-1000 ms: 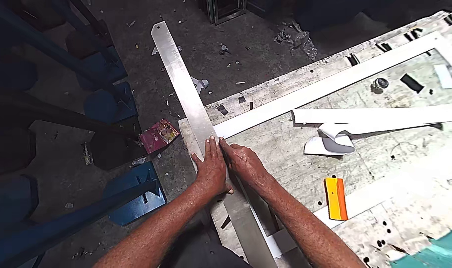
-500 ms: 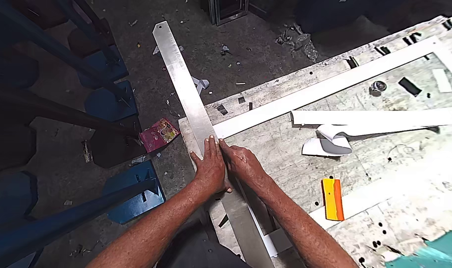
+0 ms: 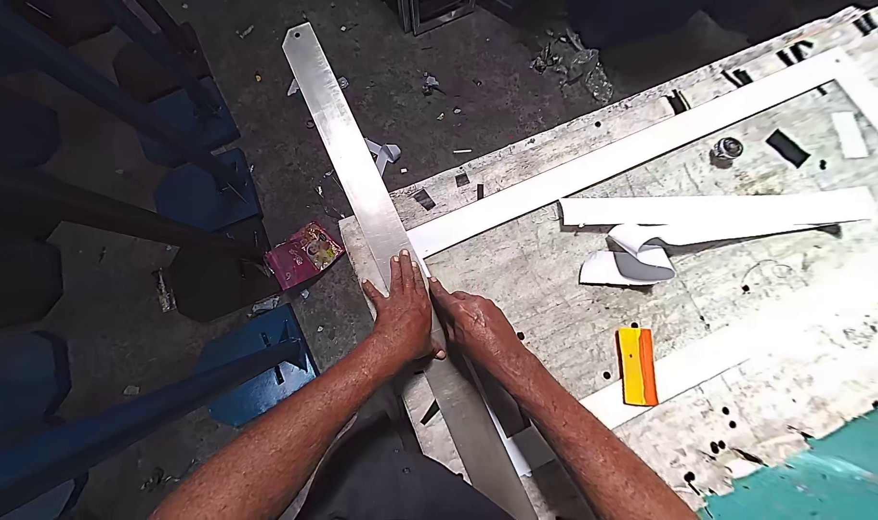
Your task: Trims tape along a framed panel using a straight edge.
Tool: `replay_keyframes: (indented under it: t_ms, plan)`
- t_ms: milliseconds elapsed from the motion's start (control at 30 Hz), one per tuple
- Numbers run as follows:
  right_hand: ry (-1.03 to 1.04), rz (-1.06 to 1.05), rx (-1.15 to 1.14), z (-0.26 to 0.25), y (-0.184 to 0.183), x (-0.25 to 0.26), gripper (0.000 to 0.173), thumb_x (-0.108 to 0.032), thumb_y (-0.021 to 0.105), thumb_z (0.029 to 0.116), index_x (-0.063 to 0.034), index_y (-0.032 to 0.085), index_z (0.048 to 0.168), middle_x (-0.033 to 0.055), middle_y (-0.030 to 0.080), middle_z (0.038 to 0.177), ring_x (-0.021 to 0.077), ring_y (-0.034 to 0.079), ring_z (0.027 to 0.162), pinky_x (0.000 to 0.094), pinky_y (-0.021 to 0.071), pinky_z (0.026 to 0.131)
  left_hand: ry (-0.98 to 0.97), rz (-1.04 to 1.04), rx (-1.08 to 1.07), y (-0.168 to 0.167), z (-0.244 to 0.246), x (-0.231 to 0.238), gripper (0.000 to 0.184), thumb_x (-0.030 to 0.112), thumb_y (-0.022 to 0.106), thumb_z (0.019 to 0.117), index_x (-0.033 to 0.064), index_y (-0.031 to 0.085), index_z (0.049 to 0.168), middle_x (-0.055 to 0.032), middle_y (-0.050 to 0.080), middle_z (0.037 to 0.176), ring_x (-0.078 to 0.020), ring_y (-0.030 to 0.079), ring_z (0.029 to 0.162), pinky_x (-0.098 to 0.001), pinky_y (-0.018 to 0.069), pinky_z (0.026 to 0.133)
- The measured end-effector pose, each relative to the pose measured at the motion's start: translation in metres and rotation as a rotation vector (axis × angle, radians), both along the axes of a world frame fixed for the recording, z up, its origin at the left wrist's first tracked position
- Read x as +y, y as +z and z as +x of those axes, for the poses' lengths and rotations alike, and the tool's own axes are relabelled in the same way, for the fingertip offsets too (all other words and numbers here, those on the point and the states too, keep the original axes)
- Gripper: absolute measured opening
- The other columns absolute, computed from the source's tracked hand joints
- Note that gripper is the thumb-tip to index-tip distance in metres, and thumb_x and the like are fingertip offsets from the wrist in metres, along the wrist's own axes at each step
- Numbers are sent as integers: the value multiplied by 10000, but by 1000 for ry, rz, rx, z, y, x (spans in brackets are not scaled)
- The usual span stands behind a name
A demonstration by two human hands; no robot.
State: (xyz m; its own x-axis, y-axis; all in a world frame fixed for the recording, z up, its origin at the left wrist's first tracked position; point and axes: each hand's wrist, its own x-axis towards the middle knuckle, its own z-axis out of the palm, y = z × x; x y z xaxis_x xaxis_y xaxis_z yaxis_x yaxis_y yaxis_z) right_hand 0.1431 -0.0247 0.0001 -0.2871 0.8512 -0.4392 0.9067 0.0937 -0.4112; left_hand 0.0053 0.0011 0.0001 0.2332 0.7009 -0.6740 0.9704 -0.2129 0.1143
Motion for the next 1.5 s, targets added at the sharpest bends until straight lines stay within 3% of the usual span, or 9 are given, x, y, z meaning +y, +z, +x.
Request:
replay_keyframes:
  t_ms: [233, 500, 967, 1500]
  plan:
    - [-6, -2, 30, 8, 2, -21, 560, -170, 474, 1028, -182, 429, 1586, 172, 719, 1134, 354, 718, 973, 510, 573, 815, -3, 2, -4, -1, 1, -1, 1574, 682, 877, 591, -79, -64, 1598, -283, -224, 1662, -465, -142, 1558, -876, 58, 1065]
    - [3, 2, 7, 17, 1, -47, 562, -146, 462, 1022, -169, 431, 1583, 176, 716, 1075, 359, 719, 896, 496, 576, 744, -5, 3, 44, -2, 5, 0, 1612, 695, 885, 573, -78, -97, 1591, -282, -268, 1647, -467, -166, 1552, -863, 115, 1075]
    - [3, 73, 27, 36, -6, -105, 581, -87, 510, 976, -145, 479, 1553, 160, 698, 917, 335, 698, 718, 465, 559, 599, -16, 54, 80, -4, 8, -1, 1674, 734, 893, 511, -95, -87, 1585, -290, -221, 1660, -464, -104, 1564, -856, 159, 1068]
    - [12, 68, 27, 61, 0, -178, 603, -60, 564, 929, -113, 507, 1527, 140, 658, 835, 293, 651, 581, 421, 519, 483, -19, 130, 102, -12, 9, -6, 1720, 734, 917, 439, -94, -56, 1591, -288, -211, 1664, -469, -91, 1564, -852, 188, 1064]
